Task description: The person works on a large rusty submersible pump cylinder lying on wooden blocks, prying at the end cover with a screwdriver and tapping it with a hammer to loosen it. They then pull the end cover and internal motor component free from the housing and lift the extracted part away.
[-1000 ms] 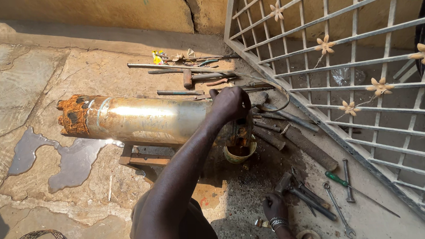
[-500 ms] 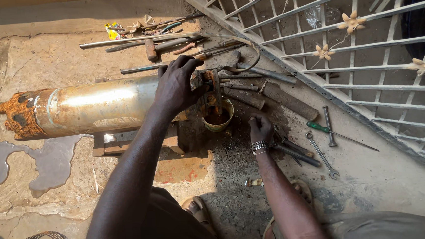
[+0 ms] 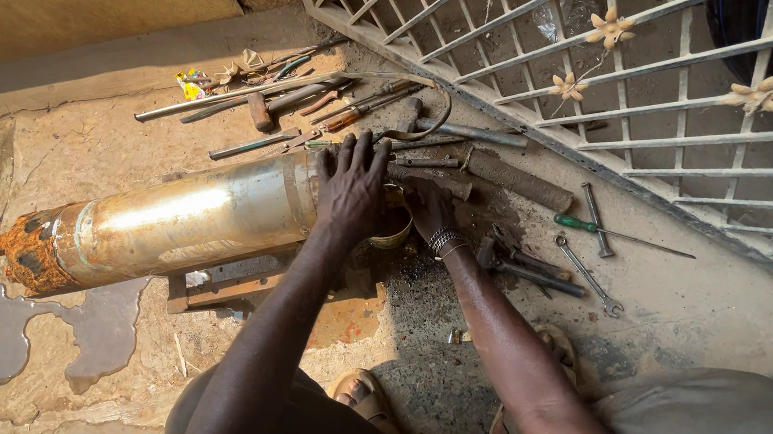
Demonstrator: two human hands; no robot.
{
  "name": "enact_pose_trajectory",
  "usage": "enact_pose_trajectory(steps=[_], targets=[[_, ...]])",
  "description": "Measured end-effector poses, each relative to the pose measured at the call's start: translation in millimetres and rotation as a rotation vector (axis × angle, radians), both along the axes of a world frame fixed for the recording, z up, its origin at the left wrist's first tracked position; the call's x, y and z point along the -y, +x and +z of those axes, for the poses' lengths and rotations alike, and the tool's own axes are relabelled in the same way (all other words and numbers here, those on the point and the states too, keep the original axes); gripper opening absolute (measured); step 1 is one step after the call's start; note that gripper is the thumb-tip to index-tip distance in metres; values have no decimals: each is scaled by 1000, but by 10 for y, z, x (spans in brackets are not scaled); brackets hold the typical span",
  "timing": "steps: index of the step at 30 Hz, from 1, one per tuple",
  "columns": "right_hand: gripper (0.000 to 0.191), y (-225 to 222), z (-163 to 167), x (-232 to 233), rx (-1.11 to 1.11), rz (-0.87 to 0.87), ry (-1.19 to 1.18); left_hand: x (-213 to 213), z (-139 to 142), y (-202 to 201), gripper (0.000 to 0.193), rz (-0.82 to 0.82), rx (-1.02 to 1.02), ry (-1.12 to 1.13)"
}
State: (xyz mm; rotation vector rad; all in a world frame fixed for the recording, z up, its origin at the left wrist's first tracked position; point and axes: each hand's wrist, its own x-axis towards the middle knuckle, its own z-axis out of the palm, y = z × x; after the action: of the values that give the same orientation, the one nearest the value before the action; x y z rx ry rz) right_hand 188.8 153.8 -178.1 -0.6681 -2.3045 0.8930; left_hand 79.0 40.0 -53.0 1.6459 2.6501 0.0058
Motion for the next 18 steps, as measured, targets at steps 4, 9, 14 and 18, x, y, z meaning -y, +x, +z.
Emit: enact_pose_trajectory(steps=[4, 9, 14, 18], targets=[[25, -236, 302, -116, 437, 186, 212, -208, -98, 192, 104, 157, 87, -52], [34, -420, 261, -213, 472, 282, 540, -252, -132, 146, 90, 57, -26, -128], [23, -431, -92, -254, 552, 380, 691, -271, -189, 45, 96, -47, -21, -185], [34, -349, -223, -211, 490, 403, 317, -378, -88, -127, 74, -118, -126, 61]])
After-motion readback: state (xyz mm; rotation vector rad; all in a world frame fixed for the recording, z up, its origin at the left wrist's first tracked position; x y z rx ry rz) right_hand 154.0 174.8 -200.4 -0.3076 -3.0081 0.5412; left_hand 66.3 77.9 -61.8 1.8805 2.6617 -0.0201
